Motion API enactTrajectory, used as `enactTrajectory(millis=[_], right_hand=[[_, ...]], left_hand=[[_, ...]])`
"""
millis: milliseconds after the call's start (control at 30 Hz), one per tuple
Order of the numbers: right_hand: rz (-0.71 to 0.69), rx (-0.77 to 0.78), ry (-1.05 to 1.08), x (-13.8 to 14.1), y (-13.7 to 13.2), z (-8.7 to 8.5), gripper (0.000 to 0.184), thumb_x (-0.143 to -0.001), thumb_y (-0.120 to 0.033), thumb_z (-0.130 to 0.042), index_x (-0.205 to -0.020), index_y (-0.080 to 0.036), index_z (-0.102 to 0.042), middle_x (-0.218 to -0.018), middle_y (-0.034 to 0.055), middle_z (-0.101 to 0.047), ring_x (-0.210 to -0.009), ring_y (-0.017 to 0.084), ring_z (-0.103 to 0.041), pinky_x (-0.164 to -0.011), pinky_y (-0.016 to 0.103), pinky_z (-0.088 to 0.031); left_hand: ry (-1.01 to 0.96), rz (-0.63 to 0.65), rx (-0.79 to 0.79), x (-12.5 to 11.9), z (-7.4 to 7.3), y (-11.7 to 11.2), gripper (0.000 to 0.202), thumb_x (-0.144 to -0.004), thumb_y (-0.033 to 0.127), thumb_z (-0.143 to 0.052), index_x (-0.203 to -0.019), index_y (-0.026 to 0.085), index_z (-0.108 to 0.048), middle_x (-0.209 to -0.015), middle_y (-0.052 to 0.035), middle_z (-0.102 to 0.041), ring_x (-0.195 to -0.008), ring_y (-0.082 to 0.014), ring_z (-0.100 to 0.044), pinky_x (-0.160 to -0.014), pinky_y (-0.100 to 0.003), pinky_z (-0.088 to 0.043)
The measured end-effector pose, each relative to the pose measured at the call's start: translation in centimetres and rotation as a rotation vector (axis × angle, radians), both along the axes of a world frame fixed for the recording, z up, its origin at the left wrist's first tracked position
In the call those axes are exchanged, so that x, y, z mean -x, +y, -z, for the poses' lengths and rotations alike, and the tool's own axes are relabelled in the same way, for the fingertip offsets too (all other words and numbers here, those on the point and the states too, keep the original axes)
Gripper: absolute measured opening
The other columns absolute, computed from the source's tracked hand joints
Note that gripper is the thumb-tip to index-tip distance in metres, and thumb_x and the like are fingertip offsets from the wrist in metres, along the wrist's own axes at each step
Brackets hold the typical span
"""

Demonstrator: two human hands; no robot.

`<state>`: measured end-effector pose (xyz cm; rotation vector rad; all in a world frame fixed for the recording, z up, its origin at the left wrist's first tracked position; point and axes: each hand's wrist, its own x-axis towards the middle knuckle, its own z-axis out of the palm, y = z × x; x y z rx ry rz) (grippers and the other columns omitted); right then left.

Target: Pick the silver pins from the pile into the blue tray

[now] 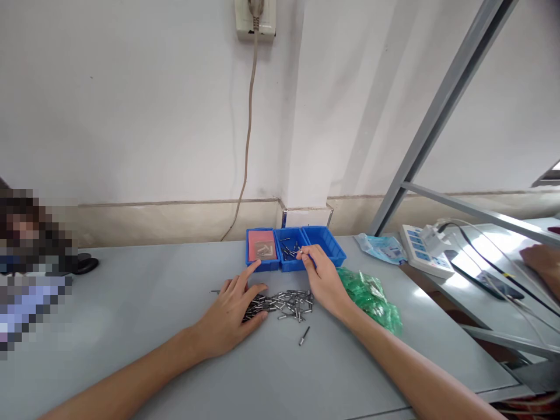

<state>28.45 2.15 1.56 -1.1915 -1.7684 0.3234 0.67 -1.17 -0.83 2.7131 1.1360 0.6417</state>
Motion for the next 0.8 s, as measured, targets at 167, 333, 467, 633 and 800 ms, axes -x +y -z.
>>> enactTrajectory(millis=[167, 333, 467, 633, 800], right_hand=[[-0.009, 0.012, 0.037, 0.0, 0.0, -0.1, 0.026, -0.111, -0.032, -0.039, -0.1, -0.024, -0.062, -0.107, 0.0076, -0.065, -0.107, 0.026, -0.062, -0.1, 0.044, -0.046], [-0.011, -0.003, 0.084, 0.1, -0.1, -0.2, 0.026, -0.111, -0.035, -0.042, -0.099, -0.025, -0.063, -0.107, 0.0067, -0.066, -0.109, 0.026, -0.062, -0.102, 0.042, -0.045], [0.009, -0.001, 0.151, 0.3, -0.4, -0.2, 0.026, -0.11, -0.038, -0.045, -0.102, -0.025, -0.066, -0.108, 0.0064, -0.068, -0.109, 0.026, -0.063, -0.101, 0.042, -0.047], [-0.008, 0.075, 0.243, 0.7, -0.7, -0.3, 0.025, -0.108, -0.042, -0.049, -0.104, -0.026, -0.068, -0.111, 0.0059, -0.072, -0.108, 0.025, -0.067, -0.099, 0.04, -0.05], [-0.026, 0.129, 0.306, 1.0, -0.7, -0.2, 0.025, -0.106, -0.044, -0.053, -0.104, -0.025, -0.069, -0.109, 0.0063, -0.073, -0.098, 0.024, -0.067, -0.092, 0.038, -0.053]], left_hand=[[-0.008, 0.017, -0.022, 0.1, 0.0, 0.1, 0.034, -0.107, 0.038, -0.054, -0.14, 0.027, -0.055, -0.175, -0.0087, -0.016, -0.142, -0.0353, -0.047, -0.108, -0.056, -0.049], [-0.017, 0.013, -0.032, 0.1, 0.0, 0.1, 0.034, -0.106, 0.036, -0.056, -0.139, 0.027, -0.056, -0.174, -0.0104, -0.017, -0.141, -0.0357, -0.05, -0.108, -0.057, -0.049], [-0.005, 0.012, -0.016, 0.0, -0.2, -0.1, 0.034, -0.107, 0.037, -0.053, -0.14, 0.028, -0.055, -0.174, -0.0086, -0.017, -0.142, -0.0346, -0.048, -0.108, -0.056, -0.05], [-0.003, 0.009, -0.015, 0.0, -0.2, -0.2, 0.035, -0.107, 0.039, -0.054, -0.14, 0.027, -0.055, -0.175, -0.0101, -0.017, -0.137, -0.0342, -0.052, -0.107, -0.056, -0.05], [-0.008, 0.012, -0.019, 0.0, -0.2, 0.0, 0.036, -0.107, 0.038, -0.055, -0.141, 0.027, -0.054, -0.175, -0.0108, -0.017, -0.138, -0.0346, -0.051, -0.107, -0.056, -0.049]])
